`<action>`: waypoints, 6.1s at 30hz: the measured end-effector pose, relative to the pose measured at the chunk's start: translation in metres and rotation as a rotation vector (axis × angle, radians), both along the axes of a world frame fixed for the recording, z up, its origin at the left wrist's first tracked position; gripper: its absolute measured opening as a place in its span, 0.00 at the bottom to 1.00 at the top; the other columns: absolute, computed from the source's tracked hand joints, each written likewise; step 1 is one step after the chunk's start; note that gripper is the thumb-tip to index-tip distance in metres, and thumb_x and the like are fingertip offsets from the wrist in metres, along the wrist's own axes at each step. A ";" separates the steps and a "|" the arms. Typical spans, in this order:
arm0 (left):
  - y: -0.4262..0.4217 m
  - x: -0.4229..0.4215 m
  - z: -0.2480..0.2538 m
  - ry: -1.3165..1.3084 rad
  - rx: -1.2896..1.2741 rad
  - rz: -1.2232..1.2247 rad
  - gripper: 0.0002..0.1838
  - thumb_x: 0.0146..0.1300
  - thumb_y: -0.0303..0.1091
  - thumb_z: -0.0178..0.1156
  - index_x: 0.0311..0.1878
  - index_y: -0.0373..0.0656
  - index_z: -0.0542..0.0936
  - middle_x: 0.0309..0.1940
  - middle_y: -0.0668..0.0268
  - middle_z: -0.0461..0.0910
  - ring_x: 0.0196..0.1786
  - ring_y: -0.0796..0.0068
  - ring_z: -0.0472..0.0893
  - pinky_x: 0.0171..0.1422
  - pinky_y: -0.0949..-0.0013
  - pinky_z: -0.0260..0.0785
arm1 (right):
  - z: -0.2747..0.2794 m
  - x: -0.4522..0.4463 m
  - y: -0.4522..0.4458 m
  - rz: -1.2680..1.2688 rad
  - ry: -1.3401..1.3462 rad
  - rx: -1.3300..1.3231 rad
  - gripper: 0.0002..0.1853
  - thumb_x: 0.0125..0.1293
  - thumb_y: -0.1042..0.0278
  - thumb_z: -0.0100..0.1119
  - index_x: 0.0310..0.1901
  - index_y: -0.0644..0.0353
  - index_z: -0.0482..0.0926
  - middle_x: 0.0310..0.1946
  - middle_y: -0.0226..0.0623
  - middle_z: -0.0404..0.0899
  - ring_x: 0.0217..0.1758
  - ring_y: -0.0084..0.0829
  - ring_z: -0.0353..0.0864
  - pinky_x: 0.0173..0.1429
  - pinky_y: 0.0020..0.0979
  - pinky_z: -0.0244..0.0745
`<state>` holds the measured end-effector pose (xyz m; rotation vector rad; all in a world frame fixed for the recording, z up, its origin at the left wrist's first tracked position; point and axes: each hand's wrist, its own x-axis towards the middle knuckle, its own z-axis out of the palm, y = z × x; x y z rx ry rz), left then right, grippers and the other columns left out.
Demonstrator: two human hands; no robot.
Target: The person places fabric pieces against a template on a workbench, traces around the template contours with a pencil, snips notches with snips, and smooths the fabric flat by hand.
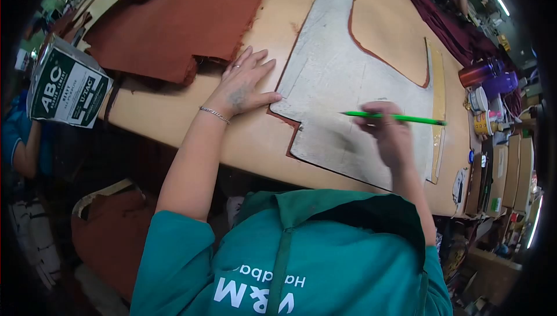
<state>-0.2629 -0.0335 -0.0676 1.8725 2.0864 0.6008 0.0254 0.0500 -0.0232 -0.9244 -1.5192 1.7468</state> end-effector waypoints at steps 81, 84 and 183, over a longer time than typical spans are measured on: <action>-0.060 0.075 0.018 0.115 -0.019 0.004 0.42 0.46 0.59 0.60 0.64 0.50 0.61 0.68 0.65 0.50 0.71 0.55 0.42 0.58 0.26 0.44 | -0.020 -0.073 -0.037 0.160 -0.422 0.497 0.12 0.58 0.64 0.61 0.29 0.63 0.69 0.17 0.38 0.72 0.19 0.26 0.72 0.24 0.28 0.66; -0.063 0.079 0.010 0.136 -0.026 0.023 0.44 0.44 0.61 0.61 0.64 0.50 0.62 0.68 0.67 0.51 0.71 0.54 0.45 0.58 0.26 0.44 | -0.019 -0.078 -0.038 0.129 -0.500 0.545 0.13 0.58 0.64 0.60 0.29 0.63 0.69 0.18 0.42 0.73 0.19 0.34 0.74 0.24 0.31 0.67; 0.002 0.100 -0.003 -0.019 0.014 -0.170 0.35 0.55 0.58 0.51 0.64 0.51 0.63 0.68 0.66 0.51 0.71 0.60 0.44 0.65 0.37 0.36 | -0.009 -0.185 0.149 0.246 -0.378 0.454 0.07 0.58 0.68 0.59 0.33 0.60 0.72 0.27 0.28 0.76 0.29 0.19 0.73 0.34 0.22 0.67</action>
